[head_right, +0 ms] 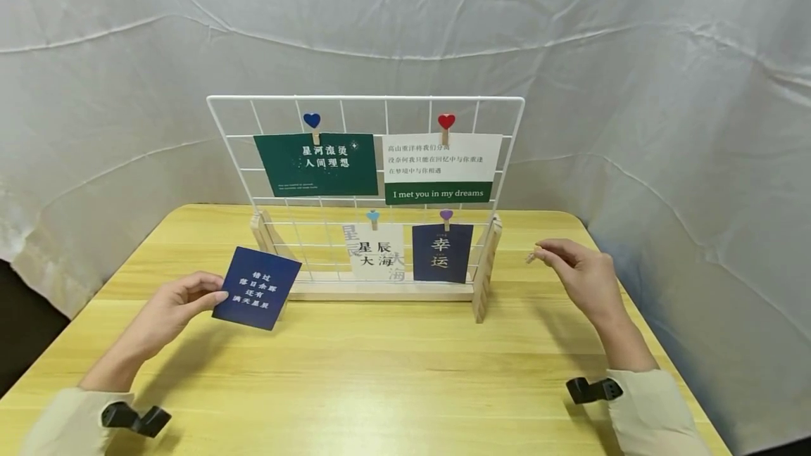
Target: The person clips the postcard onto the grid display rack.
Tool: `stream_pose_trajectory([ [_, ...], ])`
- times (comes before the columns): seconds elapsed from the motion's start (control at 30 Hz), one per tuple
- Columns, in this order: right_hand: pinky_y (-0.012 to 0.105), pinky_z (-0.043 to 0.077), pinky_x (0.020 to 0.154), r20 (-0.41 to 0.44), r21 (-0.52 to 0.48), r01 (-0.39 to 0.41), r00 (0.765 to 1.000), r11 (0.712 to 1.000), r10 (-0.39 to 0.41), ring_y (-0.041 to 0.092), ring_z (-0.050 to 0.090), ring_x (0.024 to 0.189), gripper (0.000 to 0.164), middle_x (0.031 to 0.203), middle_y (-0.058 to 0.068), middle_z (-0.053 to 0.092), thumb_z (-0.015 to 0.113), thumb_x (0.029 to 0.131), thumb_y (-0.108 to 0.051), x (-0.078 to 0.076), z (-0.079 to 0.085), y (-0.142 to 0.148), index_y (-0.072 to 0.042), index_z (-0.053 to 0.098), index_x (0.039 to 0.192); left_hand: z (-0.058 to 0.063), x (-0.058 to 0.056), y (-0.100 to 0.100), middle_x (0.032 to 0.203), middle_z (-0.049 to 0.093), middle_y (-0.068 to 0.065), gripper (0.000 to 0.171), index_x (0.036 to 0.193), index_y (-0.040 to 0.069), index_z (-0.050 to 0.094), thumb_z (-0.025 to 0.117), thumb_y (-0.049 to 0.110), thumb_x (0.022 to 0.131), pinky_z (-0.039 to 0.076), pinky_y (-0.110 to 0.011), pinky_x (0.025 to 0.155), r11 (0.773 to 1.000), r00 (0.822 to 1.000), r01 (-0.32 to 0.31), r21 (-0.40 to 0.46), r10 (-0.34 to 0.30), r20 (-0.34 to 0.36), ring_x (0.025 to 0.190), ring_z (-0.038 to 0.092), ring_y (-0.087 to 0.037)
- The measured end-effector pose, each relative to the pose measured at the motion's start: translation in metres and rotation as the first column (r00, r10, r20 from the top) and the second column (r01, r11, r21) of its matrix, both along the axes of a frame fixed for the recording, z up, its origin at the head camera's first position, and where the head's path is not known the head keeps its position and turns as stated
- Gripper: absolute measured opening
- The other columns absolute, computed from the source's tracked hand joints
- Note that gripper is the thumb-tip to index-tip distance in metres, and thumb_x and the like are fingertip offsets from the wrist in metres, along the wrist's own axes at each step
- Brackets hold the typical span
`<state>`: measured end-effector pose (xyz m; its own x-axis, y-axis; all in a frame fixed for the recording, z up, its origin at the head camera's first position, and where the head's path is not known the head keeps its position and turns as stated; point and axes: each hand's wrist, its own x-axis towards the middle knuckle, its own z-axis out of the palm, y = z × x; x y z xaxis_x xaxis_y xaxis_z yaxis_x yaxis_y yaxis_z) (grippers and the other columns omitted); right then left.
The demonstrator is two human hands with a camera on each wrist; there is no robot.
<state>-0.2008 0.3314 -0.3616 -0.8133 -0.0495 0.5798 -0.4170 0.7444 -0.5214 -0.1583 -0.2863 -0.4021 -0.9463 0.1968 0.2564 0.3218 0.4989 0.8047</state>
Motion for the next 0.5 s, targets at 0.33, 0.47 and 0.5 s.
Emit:
stream_pose_trajectory([
  [0.33, 0.003, 0.041, 0.071, -0.057, 0.03, -0.018, 0.998, 0.999, 0.019, -0.02, 0.056, 0.085, 0.019, 0.097, 0.012, 0.074, 0.076, 0.086, -0.01, 0.005, 0.013, -0.012, -0.009, 0.077, 0.105, -0.003, 0.0, 0.025, 0.104, 0.066, -0.013, 0.015, 0.106, 0.001, 0.064, 0.066, 0.011, 0.095, 0.051, -0.021, 0.074, 0.996, 0.997, -0.08, 0.035, 0.079, 0.024, 0.082, 0.065, -0.013],
  [0.47, 0.004, 0.042, 0.07, -0.072, 0.029, -0.043, 0.996, 0.999, 0.045, -0.018, 0.057, 0.085, 0.019, 0.096, 0.007, 0.074, 0.076, 0.086, -0.008, 0.008, 0.017, -0.018, -0.01, 0.077, 0.105, -0.003, 0.0, 0.032, 0.105, 0.064, -0.011, 0.018, 0.109, 0.003, 0.065, 0.066, 0.015, 0.095, 0.05, -0.021, 0.076, 0.992, 0.993, -0.113, 0.055, 0.11, 0.052, 0.086, 0.065, -0.017],
  [0.5, 0.004, 0.043, 0.07, -0.08, 0.028, -0.053, 0.995, 0.998, 0.055, -0.017, 0.058, 0.085, 0.02, 0.096, 0.006, 0.074, 0.076, 0.085, -0.007, 0.009, 0.019, -0.02, -0.01, 0.077, 0.105, -0.003, 0.0, 0.033, 0.104, 0.064, -0.011, 0.019, 0.109, 0.003, 0.066, 0.066, 0.015, 0.095, 0.05, -0.021, 0.076, 0.991, 0.992, -0.123, 0.055, 0.12, 0.049, 0.086, 0.065, -0.017],
])
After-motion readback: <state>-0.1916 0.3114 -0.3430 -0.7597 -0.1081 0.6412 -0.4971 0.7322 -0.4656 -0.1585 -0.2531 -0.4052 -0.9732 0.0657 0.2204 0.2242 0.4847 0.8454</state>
